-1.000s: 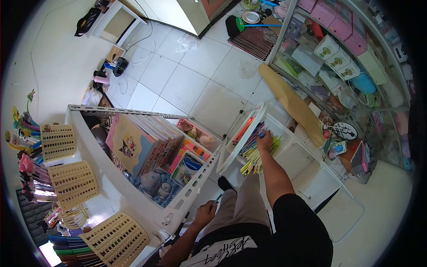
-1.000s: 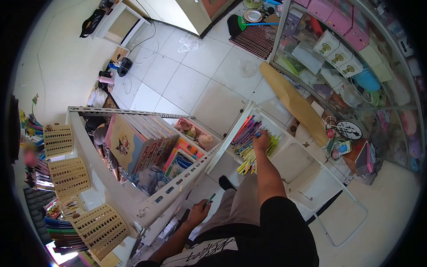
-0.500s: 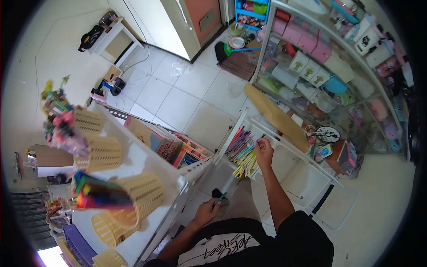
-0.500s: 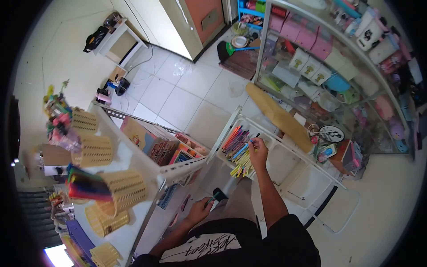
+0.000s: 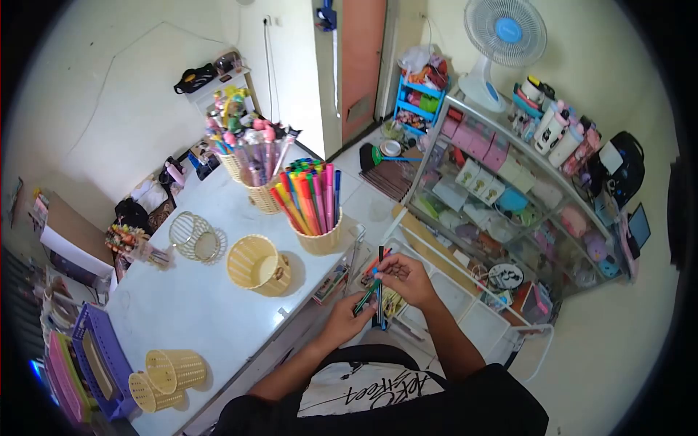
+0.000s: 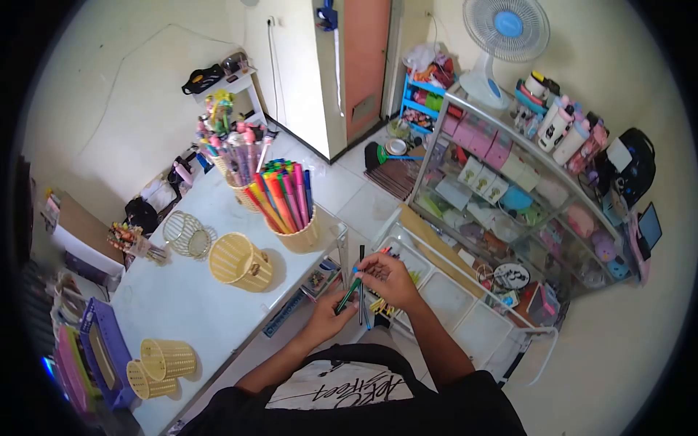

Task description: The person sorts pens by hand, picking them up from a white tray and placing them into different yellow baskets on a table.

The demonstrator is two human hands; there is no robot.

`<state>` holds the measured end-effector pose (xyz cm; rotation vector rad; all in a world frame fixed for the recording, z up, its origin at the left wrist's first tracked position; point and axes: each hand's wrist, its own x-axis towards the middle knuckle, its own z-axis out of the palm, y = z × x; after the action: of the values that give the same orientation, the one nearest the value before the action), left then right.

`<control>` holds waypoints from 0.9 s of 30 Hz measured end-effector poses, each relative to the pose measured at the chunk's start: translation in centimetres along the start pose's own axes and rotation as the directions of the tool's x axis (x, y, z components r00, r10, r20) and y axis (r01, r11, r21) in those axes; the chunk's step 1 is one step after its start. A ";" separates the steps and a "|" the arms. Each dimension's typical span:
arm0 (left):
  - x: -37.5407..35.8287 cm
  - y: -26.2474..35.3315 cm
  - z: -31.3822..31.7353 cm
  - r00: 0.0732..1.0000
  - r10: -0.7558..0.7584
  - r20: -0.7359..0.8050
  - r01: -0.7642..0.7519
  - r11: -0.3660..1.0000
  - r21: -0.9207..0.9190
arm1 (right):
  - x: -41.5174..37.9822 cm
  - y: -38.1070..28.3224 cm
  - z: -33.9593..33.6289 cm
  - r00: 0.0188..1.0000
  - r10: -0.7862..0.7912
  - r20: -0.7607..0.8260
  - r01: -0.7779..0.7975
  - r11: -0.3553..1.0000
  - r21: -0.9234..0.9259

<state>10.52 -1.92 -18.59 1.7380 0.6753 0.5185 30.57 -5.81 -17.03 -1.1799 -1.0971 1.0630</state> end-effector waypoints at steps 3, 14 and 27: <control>-1.4 -1.0 -0.1 0.988 0.121 -0.100 -0.129 0.989 -0.078 | 0.1 -1.1 1.8 0.994 -0.030 0.101 0.027 0.999 0.027; -5.3 -2.2 -1.5 0.973 0.080 -0.216 -0.119 0.977 -0.179 | 7.9 -15.5 4.3 0.810 -0.546 -0.214 0.527 0.838 -0.144; -6.0 -0.6 -2.5 0.952 0.123 -0.281 -0.179 0.967 -0.181 | 9.8 -13.6 6.6 0.545 -0.799 0.256 0.658 0.218 -0.720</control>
<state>4.36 -4.08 -18.54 1.5463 0.6539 0.9118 26.15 3.67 -2.36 -1.0801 -1.7930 -0.3691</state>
